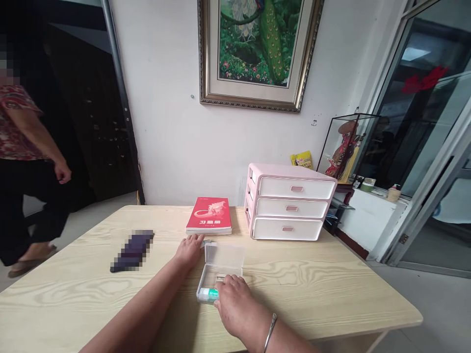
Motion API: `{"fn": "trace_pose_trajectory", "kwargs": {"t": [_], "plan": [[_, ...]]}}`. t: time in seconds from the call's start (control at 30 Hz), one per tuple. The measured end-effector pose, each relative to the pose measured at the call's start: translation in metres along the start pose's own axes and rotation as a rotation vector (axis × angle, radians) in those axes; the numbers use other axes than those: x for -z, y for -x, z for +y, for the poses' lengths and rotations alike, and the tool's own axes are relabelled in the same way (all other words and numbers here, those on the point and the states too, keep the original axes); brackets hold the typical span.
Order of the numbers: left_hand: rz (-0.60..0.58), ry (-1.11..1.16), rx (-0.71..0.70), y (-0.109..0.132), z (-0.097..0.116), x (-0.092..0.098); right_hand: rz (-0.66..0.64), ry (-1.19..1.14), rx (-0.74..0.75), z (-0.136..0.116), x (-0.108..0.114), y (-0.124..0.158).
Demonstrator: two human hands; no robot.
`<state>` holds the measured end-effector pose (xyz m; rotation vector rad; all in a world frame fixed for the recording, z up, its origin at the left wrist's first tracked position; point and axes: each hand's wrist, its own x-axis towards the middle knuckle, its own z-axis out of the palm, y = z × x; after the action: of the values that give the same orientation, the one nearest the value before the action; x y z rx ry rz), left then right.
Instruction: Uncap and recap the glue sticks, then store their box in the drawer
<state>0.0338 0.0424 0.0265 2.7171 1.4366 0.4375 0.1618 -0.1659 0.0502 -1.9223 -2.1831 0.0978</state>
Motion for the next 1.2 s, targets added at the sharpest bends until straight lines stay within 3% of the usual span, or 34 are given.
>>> {"fn": "trace_pose_trajectory", "kwargs": {"t": [0.2, 0.33, 0.57, 0.7, 0.83, 1.03, 1.2], "plan": [[-0.010, 0.101, -0.124, 0.000, -0.012, -0.001, 0.018, -0.085, -0.046, 0.008, -0.005, -0.005], [0.069, 0.198, -0.149, 0.009, -0.024, 0.004, -0.013, -0.109, -0.061, 0.008, -0.001, -0.005], [0.263, 0.394, 0.030, 0.046, -0.040, 0.016, -0.024, -0.230, -0.101, 0.008, 0.014, -0.004], [0.341, 0.726, 0.190, 0.079, -0.030, 0.031, 0.049, -0.305, -0.134, 0.002, 0.019, -0.008], [0.243, 0.954, 0.211, 0.107, -0.004, 0.040, 0.121, -0.301, -0.138, -0.011, 0.016, -0.011], [0.063, 1.007, 0.196, 0.129, 0.018, 0.037, 0.090, -0.297, -0.134, -0.016, 0.006, -0.008], [-0.014, 1.082, 0.139, 0.141, 0.031, 0.045, 0.296, -0.369, -0.078, -0.022, -0.002, -0.006]]}}
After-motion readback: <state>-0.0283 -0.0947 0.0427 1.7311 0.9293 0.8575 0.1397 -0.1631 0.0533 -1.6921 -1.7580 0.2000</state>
